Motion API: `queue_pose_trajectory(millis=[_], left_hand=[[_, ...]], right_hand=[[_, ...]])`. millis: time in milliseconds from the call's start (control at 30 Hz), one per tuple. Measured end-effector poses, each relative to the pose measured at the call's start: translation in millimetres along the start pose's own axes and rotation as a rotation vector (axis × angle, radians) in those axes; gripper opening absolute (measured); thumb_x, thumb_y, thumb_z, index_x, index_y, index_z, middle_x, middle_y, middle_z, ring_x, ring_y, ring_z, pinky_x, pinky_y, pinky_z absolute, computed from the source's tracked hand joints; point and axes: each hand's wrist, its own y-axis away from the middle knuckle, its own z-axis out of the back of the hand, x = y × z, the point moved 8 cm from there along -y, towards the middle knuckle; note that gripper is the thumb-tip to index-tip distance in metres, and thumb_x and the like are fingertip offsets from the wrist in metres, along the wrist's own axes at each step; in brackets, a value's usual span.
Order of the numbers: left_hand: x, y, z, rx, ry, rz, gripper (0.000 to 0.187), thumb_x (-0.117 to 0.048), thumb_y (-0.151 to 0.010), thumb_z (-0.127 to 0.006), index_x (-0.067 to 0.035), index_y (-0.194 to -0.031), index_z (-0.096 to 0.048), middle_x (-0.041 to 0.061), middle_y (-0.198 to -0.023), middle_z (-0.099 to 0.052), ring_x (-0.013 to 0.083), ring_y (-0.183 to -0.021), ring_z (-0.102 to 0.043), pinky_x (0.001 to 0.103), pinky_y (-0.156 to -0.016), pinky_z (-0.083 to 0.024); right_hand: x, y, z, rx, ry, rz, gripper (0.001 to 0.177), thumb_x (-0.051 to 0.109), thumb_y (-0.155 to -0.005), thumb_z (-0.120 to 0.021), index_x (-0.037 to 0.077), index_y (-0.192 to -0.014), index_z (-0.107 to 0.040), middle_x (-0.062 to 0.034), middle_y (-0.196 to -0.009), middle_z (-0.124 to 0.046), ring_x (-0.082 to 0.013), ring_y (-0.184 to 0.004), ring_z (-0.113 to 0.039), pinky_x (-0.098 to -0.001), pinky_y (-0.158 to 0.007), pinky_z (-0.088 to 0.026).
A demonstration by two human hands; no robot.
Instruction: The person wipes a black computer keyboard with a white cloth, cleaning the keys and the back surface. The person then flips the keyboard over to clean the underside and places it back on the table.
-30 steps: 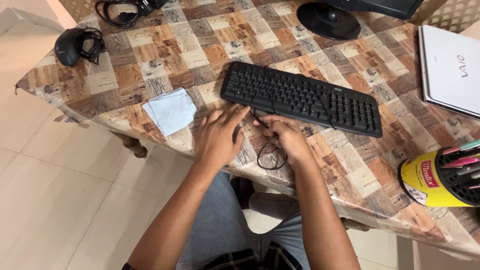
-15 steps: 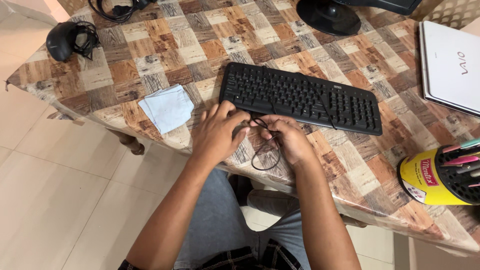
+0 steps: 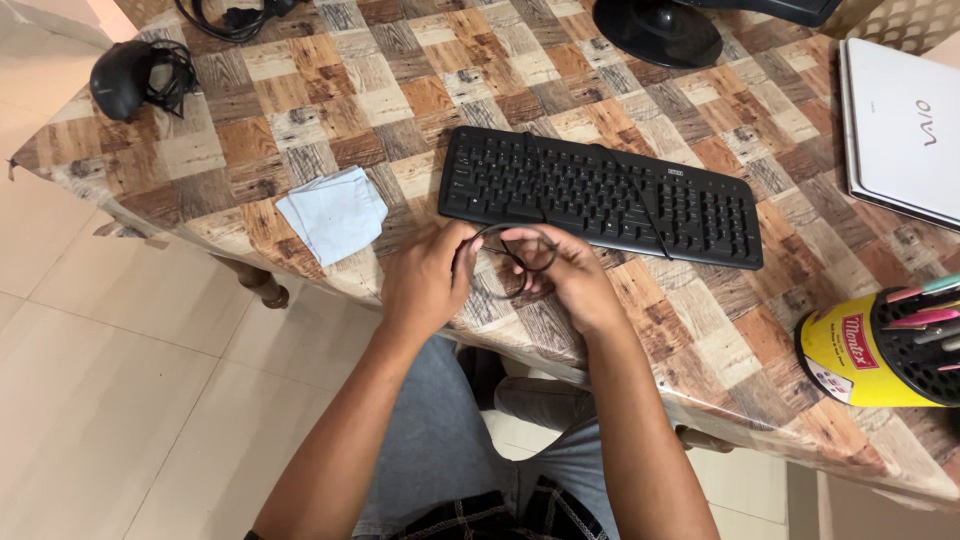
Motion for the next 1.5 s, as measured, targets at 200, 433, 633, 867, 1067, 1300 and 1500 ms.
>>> queue_pose_trajectory(millis=[200, 433, 633, 867, 1067, 1300, 1500], left_hand=[[1.7, -2.0, -11.8, 0.177, 0.046, -0.007, 0.017, -0.026, -0.1, -0.063, -0.011, -0.095, -0.068, 0.01, -0.074, -0.069, 0.0321, -0.062, -0.068, 0.045, -0.054, -0.049], [46.3, 28.2, -29.4, 0.353, 0.709, 0.007, 0.037, -0.034, -0.102, -0.061, -0.011, -0.073, -0.058, 0.003, -0.058, -0.053, 0.0179, -0.049, -0.048, 0.038, -0.046, -0.039], [104.7, 27.2, -10.7, -0.111, 1.336, 0.14, 0.048, -0.044, -0.107, -0.057, -0.016, -0.072, -0.039, -0.004, -0.061, -0.039, 0.0116, -0.056, -0.037, 0.031, -0.06, -0.038], [95.6, 22.0, 22.3, -0.459, 1.484, 0.235, 0.046, -0.037, -0.114, -0.047, -0.018, -0.074, -0.036, -0.002, -0.063, -0.039, 0.0148, -0.064, -0.037, 0.032, -0.068, -0.041], [110.7, 40.0, 56.3, -0.672, 1.141, 0.339, 0.044, -0.024, -0.113, -0.054, -0.014, -0.073, -0.039, 0.001, -0.067, -0.044, 0.0126, -0.061, -0.039, 0.03, -0.061, -0.038], [47.5, 16.8, 91.0, -0.423, -0.097, 0.267, 0.061, -0.012, -0.091, -0.07, 0.005, -0.144, -0.046, 0.022, -0.135, -0.054, 0.031, -0.126, -0.053, 0.045, -0.104, -0.043], [-0.9, -17.8, 25.8, -0.079, -0.136, 0.026, 0.069, -0.018, -0.092, -0.075, -0.01, -0.153, -0.044, 0.014, -0.153, -0.047, 0.0328, -0.143, -0.042, 0.059, -0.123, -0.024]], right_hand=[[15.0, 7.0, -13.4, 0.172, 0.15, 0.263, 0.041, -0.016, -0.087, -0.059, 0.0, -0.122, -0.07, -0.0006, -0.118, -0.059, -0.0109, -0.107, -0.06, -0.0249, -0.093, -0.052], [-7.9, -7.4, 4.2, -0.061, 0.184, 0.193, 0.007, -0.002, -0.095, -0.069, 0.0, -0.102, -0.072, -0.0015, -0.103, -0.071, -0.0102, -0.086, -0.066, -0.0239, -0.072, -0.055], [-10.4, 0.5, 6.5, -0.148, 0.129, 0.183, 0.005, 0.006, -0.099, -0.07, 0.004, -0.103, -0.071, 0.0055, -0.078, -0.062, -0.0031, -0.064, -0.05, -0.0205, -0.057, -0.04], [-5.2, 1.5, 29.5, -0.336, -0.05, 0.228, 0.017, 0.014, -0.099, -0.072, 0.01, -0.086, -0.063, 0.0036, -0.068, -0.057, -0.0065, -0.056, -0.052, -0.0228, -0.05, -0.04], [-2.2, 3.5, 40.5, -0.404, -0.281, 0.253, 0.023, 0.021, -0.106, -0.062, 0.008, -0.087, -0.06, 0.0, -0.076, -0.056, -0.0078, -0.056, -0.049, -0.0244, -0.049, -0.038], [3.7, 3.7, 34.6, -0.364, -0.271, 0.288, 0.015, 0.018, -0.109, -0.056, 0.007, -0.101, -0.06, -0.0025, -0.083, -0.06, -0.0117, -0.061, -0.056, -0.0249, -0.054, -0.042], [6.6, 4.5, 33.8, -0.364, -0.244, 0.3, 0.012, 0.016, -0.108, -0.055, 0.006, -0.105, -0.06, -0.0046, -0.084, -0.064, -0.0128, -0.061, -0.06, -0.0248, -0.054, -0.043]])
